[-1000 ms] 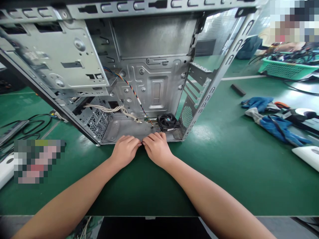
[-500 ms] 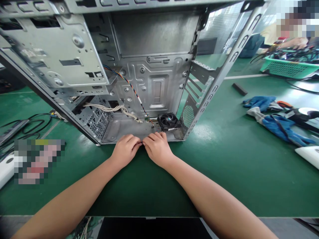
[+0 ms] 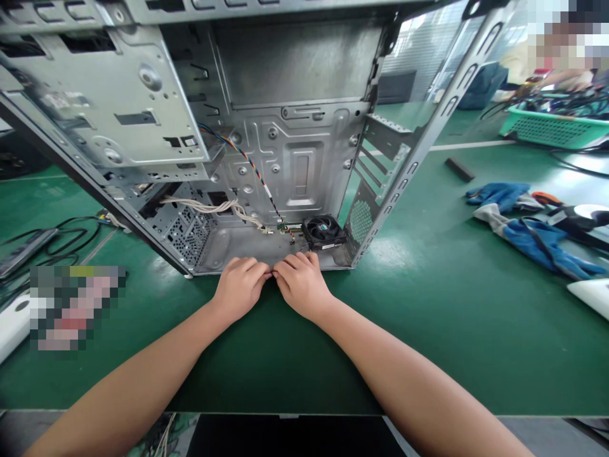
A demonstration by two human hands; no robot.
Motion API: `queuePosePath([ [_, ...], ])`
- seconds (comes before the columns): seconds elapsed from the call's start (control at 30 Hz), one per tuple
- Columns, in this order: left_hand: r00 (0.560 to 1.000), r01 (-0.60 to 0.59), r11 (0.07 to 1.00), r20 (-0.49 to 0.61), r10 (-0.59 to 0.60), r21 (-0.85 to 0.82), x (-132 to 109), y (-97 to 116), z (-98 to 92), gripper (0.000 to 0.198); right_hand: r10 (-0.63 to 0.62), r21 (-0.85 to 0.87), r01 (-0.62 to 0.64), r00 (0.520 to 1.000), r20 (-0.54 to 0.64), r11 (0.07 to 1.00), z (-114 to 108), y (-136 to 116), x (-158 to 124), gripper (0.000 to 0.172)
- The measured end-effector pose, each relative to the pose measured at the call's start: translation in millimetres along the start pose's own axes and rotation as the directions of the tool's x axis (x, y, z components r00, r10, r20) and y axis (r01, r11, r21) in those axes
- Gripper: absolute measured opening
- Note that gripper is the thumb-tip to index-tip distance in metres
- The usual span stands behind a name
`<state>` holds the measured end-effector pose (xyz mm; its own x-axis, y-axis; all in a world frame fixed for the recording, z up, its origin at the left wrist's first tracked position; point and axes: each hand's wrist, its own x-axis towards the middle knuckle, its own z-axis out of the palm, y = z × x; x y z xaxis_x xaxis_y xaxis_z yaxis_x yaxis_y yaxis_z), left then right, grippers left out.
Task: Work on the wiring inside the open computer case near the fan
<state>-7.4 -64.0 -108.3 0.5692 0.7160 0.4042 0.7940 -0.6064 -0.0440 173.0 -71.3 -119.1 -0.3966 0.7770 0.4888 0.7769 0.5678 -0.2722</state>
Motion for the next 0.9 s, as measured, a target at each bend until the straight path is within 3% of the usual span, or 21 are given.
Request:
queuePosePath([
  [0.3,1.0,-0.021,1.0,0.01,0.021,-0.007,0.2,0.6,-1.3,0.025,0.005,0.003,-0.005,1.0,-0.016,1.0,1.3,0.8,-1.2,0.022],
  [0.73,0.998,-0.018,0.995,-0.065,0.011,-0.097,-1.9,-0.7,2.1,0.021,0.001,-0.002,-0.001,1.0,-0.006,1.0,1.5,3.1,-1.4,0.022],
  [0.9,0.998,-0.015,0.999,-0.06,0.012,-0.041,-1.4,-0.4,2.9,0.025,-0.004,0.016,0.004,1.0,-0.007,1.0,1.1,2.2,-1.5,0.022],
])
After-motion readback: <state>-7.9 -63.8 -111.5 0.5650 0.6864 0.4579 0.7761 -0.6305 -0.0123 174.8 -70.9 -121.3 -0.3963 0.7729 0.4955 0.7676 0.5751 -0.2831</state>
